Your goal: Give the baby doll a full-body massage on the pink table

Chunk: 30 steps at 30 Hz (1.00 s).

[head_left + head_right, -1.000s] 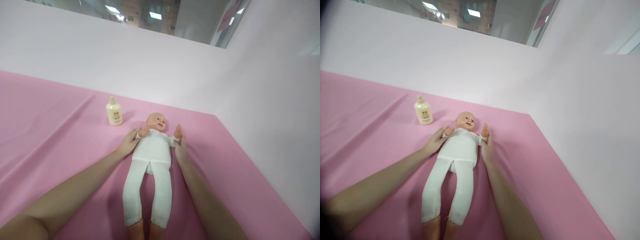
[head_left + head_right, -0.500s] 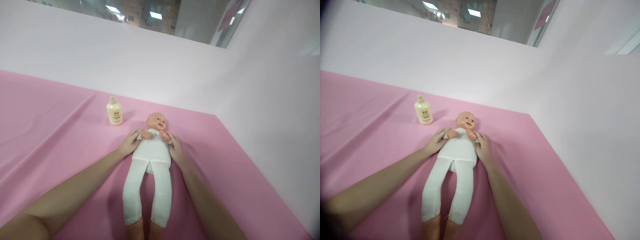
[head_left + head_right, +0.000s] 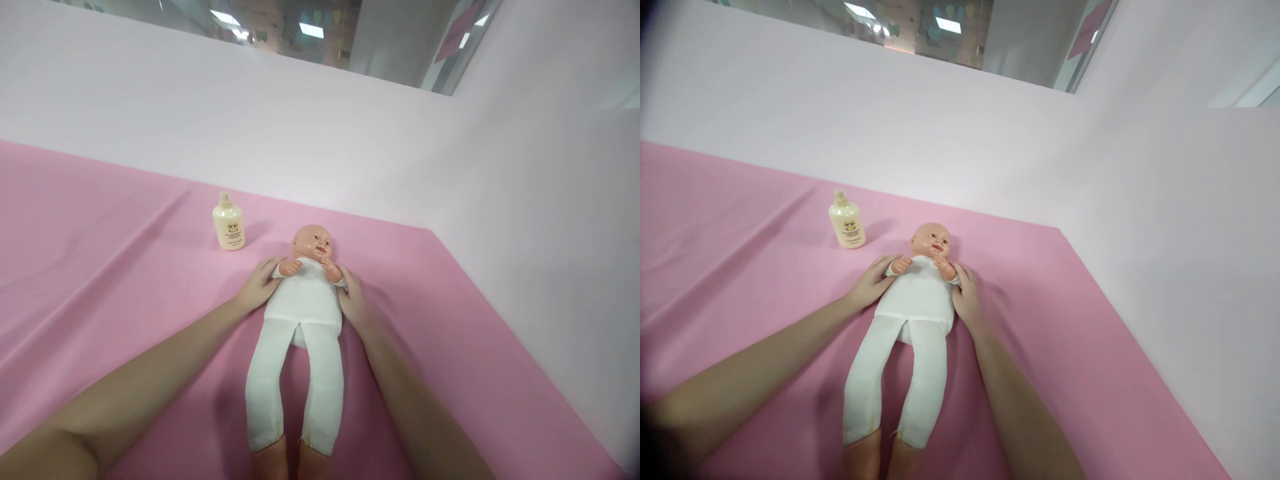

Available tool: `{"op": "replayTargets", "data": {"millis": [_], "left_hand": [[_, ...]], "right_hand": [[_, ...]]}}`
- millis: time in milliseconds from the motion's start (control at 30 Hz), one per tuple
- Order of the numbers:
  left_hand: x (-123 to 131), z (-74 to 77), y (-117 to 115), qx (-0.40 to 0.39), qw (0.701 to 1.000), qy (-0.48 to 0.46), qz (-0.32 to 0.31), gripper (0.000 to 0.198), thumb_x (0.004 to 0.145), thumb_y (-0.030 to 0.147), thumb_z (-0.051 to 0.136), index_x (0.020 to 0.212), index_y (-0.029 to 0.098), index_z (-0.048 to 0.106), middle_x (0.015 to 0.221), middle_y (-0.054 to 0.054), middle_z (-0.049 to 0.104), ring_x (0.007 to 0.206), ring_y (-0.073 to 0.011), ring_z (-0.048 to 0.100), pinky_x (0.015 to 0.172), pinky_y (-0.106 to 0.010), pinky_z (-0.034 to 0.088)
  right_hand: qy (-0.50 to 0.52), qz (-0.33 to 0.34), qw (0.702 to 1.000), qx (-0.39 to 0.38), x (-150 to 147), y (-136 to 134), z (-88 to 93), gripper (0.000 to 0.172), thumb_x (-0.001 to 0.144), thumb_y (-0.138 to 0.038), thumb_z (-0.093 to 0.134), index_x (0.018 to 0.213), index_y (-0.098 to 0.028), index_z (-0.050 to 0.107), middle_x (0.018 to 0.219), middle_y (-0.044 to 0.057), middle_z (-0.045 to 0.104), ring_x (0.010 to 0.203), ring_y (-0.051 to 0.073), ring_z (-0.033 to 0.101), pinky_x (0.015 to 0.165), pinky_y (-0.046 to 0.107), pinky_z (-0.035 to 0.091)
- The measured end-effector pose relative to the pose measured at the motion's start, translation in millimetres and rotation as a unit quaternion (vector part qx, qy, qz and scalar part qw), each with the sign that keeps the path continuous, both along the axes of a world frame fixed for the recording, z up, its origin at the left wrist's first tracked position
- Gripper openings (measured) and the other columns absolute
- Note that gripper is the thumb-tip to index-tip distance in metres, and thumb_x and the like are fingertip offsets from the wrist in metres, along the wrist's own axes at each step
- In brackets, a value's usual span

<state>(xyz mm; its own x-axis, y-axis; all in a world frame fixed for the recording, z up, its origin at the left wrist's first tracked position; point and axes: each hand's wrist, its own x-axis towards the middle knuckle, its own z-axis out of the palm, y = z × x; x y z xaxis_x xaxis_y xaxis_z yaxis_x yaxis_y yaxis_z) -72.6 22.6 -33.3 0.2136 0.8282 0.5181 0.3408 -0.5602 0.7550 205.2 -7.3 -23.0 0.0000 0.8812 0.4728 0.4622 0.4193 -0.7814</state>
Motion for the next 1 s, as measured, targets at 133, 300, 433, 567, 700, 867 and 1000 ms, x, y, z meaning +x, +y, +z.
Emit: {"op": "replayTargets", "data": {"millis": [133, 300, 433, 567, 700, 867, 1000], "left_hand": [[-0.4, 1.2, -0.4, -0.030, 0.999, -0.038, 0.001, 0.046, 0.087, 0.034, 0.064, 0.131, 0.026, 0.062, 0.133, -0.008, 0.063, 0.128, -0.0299, 0.054, 0.114, -0.047, 0.035], [-0.5, -0.7, 2.6, -0.065, 0.991, -0.114, 0.007, 0.046, 0.084, 0.039, 0.068, 0.127, 0.024, 0.062, 0.133, -0.008, 0.063, 0.128, -0.0301, 0.055, 0.113, -0.045, 0.036], [-1.3, -8.2, 9.5, -0.128, 0.968, -0.213, 0.026, 0.052, 0.077, 0.040, 0.075, 0.123, 0.021, 0.060, 0.122, -0.009, 0.067, 0.116, -0.0301, 0.060, 0.103, -0.043, 0.044], [-1.7, -13.9, 17.1, -0.171, 0.929, -0.326, 0.050, 0.043, 0.075, 0.037, 0.075, 0.113, 0.024, 0.059, 0.099, -0.004, 0.067, 0.095, -0.0244, 0.065, 0.086, -0.038, 0.051], [-5.8, -17.9, 24.4, -0.196, 0.897, -0.383, 0.097, 0.029, 0.078, 0.034, 0.070, 0.104, 0.024, 0.060, 0.099, -0.004, 0.066, 0.095, -0.0233, 0.064, 0.084, -0.037, 0.052], [-10.7, -23.0, 30.2, -0.207, 0.887, -0.395, 0.119, 0.027, 0.079, 0.034, 0.069, 0.104, 0.024, 0.063, 0.106, -0.005, 0.068, 0.104, -0.0248, 0.065, 0.088, -0.038, 0.053], [-10.6, -26.1, 32.2, -0.209, 0.886, -0.398, 0.112, 0.030, 0.078, 0.034, 0.070, 0.106, 0.024, 0.063, 0.106, -0.005, 0.068, 0.103, -0.0244, 0.065, 0.087, -0.037, 0.053]], "right_hand": [[0.041, -0.009, 0.999, -0.013, -0.4, 1.9, -3.4, 0.057, 0.079, -0.014, 0.051, 0.132, -0.029, 0.061, 0.135, 0.002, 0.062, 0.130, 0.022, 0.052, 0.118, 0.046, 0.035], [0.119, -0.034, 0.992, -0.025, -1.7, 0.7, -3.5, 0.055, 0.080, -0.019, 0.054, 0.134, -0.025, 0.056, 0.137, 0.005, 0.062, 0.129, 0.023, 0.055, 0.117, 0.048, 0.036], [0.180, -0.080, 0.980, -0.030, 1.0, 2.0, -0.6, 0.062, 0.077, -0.023, 0.055, 0.139, -0.022, 0.050, 0.141, 0.009, 0.058, 0.134, 0.025, 0.051, 0.118, 0.048, 0.035], [0.255, -0.088, 0.963, -0.003, 8.5, 11.5, -4.6, 0.085, 0.072, -0.022, 0.054, 0.154, -0.025, 0.031, 0.165, 0.005, 0.029, 0.151, 0.023, 0.029, 0.124, 0.046, 0.025], [0.311, -0.138, 0.939, -0.049, 16.5, 20.3, -13.1, 0.090, 0.073, -0.025, 0.052, 0.158, -0.027, 0.022, 0.167, 0.004, 0.022, 0.152, 0.023, 0.027, 0.124, 0.047, 0.026], [0.308, -0.140, 0.939, -0.062, 18.4, 21.8, -16.3, 0.091, 0.073, -0.027, 0.052, 0.158, -0.031, 0.020, 0.167, 0.000, 0.023, 0.152, 0.022, 0.027, 0.125, 0.044, 0.027], [0.313, -0.133, 0.938, -0.064, 17.4, 21.4, -16.0, 0.090, 0.073, -0.027, 0.053, 0.157, -0.031, 0.022, 0.167, 0.000, 0.023, 0.152, 0.022, 0.028, 0.125, 0.045, 0.026]]}}
